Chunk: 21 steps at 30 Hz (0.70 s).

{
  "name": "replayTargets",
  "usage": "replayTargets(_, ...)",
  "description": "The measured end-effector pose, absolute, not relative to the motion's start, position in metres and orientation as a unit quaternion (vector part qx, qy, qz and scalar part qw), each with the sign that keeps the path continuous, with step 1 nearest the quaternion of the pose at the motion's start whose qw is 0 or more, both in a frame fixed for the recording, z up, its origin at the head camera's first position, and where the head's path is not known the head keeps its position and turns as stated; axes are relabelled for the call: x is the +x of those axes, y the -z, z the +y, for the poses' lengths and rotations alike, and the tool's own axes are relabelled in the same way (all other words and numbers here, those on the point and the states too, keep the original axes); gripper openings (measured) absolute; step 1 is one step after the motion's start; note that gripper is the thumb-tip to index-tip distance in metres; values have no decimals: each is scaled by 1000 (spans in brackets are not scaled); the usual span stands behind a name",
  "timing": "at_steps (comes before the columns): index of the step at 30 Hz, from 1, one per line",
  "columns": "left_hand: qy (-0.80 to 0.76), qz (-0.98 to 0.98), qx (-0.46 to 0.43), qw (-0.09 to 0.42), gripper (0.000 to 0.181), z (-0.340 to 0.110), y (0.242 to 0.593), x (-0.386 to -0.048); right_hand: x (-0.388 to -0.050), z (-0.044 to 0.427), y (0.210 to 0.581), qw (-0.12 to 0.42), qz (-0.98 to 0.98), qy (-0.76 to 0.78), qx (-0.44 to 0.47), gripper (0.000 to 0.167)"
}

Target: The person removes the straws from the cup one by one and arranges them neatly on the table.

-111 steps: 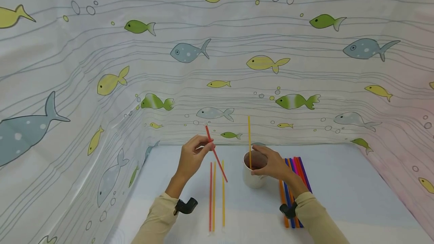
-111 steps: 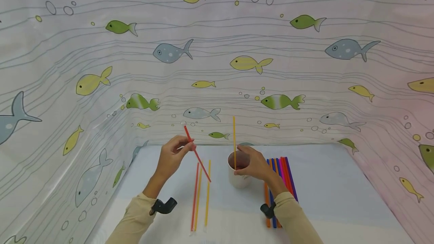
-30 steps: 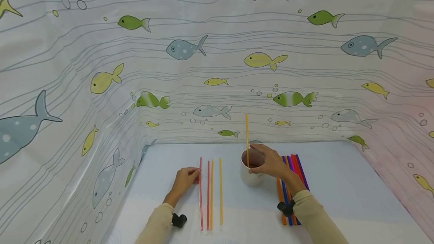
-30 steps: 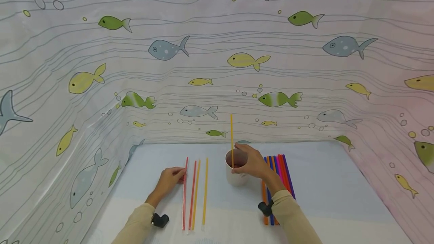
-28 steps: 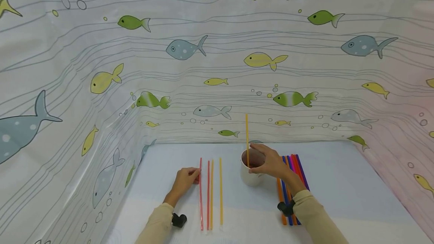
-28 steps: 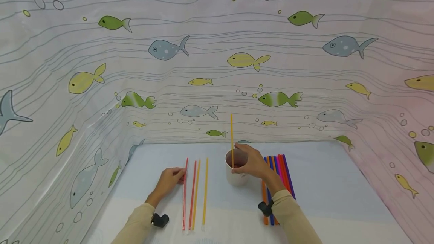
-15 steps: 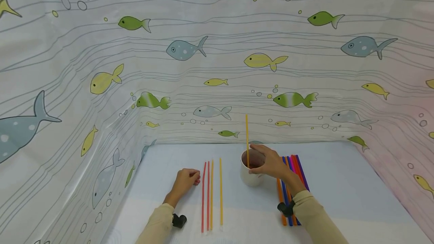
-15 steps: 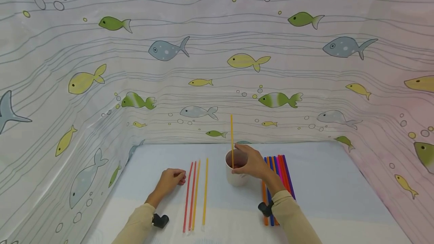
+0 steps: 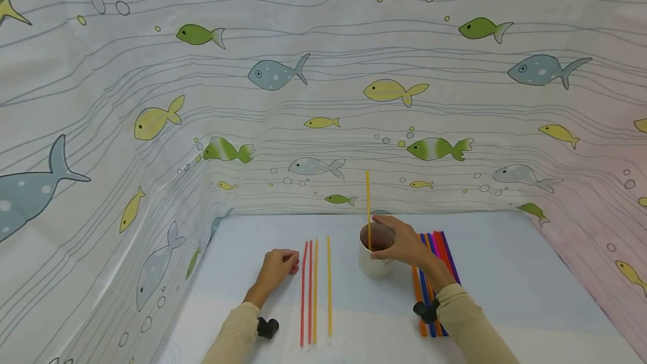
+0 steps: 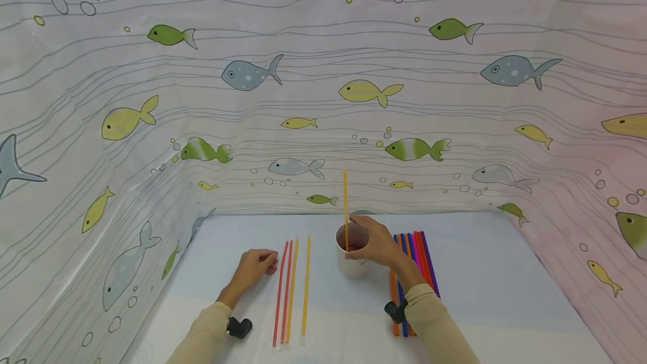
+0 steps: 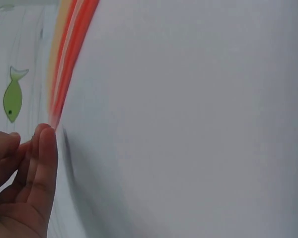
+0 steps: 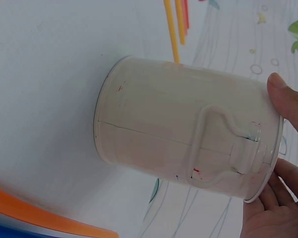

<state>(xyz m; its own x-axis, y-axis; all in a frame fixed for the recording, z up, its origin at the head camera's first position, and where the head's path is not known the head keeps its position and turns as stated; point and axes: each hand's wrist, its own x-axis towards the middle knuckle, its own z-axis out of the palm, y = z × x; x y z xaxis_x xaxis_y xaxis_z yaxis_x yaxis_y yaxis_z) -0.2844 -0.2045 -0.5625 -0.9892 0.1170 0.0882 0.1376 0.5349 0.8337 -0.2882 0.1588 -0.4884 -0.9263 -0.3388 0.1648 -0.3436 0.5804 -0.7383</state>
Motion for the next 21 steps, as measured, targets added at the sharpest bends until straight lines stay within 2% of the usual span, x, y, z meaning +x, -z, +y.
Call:
replayTargets(13, 509, -853, -104, 46, 19, -181, 546, -297, -288, 160, 488, 4, -884, -422, 202, 97)
replayTargets(21, 552, -822, -134, 53, 14, -153, 522, -302, -288, 160, 488, 3, -887, -419, 195, 99)
